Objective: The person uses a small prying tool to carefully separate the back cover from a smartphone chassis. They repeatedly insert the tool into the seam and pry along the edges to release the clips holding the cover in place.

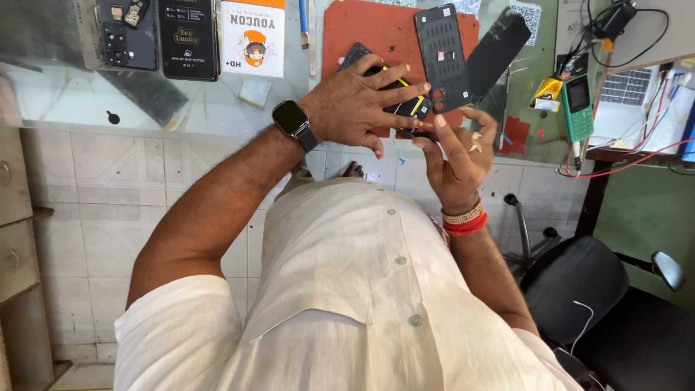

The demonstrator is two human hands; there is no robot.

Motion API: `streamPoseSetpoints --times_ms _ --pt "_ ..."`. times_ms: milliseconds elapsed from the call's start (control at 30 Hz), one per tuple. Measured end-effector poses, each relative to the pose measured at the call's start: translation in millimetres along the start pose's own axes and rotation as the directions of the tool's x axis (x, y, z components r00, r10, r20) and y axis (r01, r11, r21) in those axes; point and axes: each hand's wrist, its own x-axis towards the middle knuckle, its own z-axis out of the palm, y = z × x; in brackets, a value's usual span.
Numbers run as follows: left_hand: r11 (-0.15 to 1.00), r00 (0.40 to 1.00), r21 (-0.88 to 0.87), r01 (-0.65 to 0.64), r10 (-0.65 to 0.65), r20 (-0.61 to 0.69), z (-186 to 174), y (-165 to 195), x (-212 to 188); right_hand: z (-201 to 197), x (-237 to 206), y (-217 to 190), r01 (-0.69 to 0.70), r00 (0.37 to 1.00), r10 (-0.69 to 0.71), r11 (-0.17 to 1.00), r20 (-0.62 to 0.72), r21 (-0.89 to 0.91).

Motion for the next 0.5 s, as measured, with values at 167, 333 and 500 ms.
streamPoseSetpoints --times_ms 167,333,500 --pt "0.993 0.998 0.100 0.054 -0.052 -0.027 4 8 -6 4 3 -4 -0.055 0.998 0.052 0.995 0.041 0.081" --pt "0.983 0.993 0.149 0.110 -0.115 0.028 11 19 -10 9 6 -10 -0.051 0.999 0.049 0.995 -0.023 -0.088" --pt "0.983 0.986 0.079 0.163 -0.164 0.004 15 21 -13 9 6 -18 -0.105 0.994 0.104 0.994 0.024 0.009"
